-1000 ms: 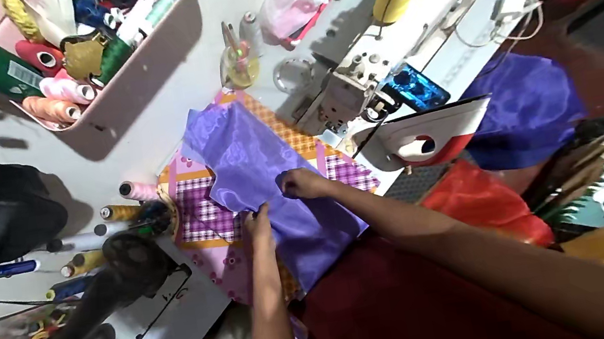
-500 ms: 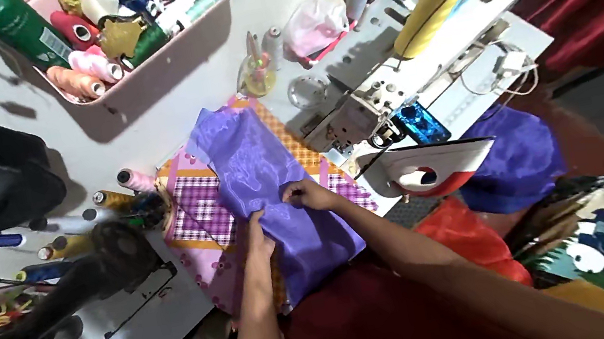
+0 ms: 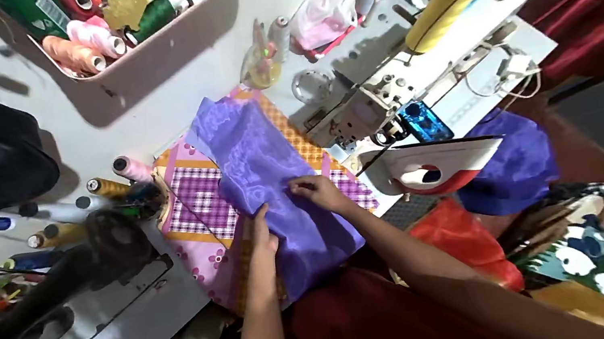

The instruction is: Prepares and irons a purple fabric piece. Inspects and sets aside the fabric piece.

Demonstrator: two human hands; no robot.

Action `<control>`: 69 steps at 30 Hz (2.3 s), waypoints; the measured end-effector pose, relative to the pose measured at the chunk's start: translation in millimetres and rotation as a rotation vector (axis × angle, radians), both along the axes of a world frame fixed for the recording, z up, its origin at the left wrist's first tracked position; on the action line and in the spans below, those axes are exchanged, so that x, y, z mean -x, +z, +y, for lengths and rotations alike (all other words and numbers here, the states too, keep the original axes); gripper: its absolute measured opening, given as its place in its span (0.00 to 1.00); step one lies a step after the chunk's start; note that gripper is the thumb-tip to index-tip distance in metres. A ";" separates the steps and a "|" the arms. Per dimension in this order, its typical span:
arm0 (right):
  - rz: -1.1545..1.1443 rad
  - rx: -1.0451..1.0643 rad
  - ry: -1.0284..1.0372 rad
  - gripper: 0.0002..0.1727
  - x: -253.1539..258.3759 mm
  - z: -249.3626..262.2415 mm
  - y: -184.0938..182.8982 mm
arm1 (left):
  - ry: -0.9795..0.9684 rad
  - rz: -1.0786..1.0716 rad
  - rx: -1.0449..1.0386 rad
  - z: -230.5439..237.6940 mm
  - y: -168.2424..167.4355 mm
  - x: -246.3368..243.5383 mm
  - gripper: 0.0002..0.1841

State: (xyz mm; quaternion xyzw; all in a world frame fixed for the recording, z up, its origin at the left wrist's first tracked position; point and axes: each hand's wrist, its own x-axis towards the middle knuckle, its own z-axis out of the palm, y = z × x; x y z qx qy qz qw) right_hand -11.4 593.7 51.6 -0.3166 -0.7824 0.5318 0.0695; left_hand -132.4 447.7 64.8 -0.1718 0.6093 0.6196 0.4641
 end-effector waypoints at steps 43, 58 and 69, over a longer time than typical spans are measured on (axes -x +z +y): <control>-0.516 0.194 0.019 0.29 -40.4 24.4 26.5 | -0.352 0.449 0.154 -31.2 0.2 66.7 0.24; -0.311 0.340 -0.176 0.16 47.9 93.0 4.3 | -0.219 0.626 0.279 88.0 -18.1 154.6 0.28; -0.330 0.283 -0.214 0.19 51.6 94.6 -6.4 | -0.168 0.319 0.170 74.6 -9.3 161.0 0.22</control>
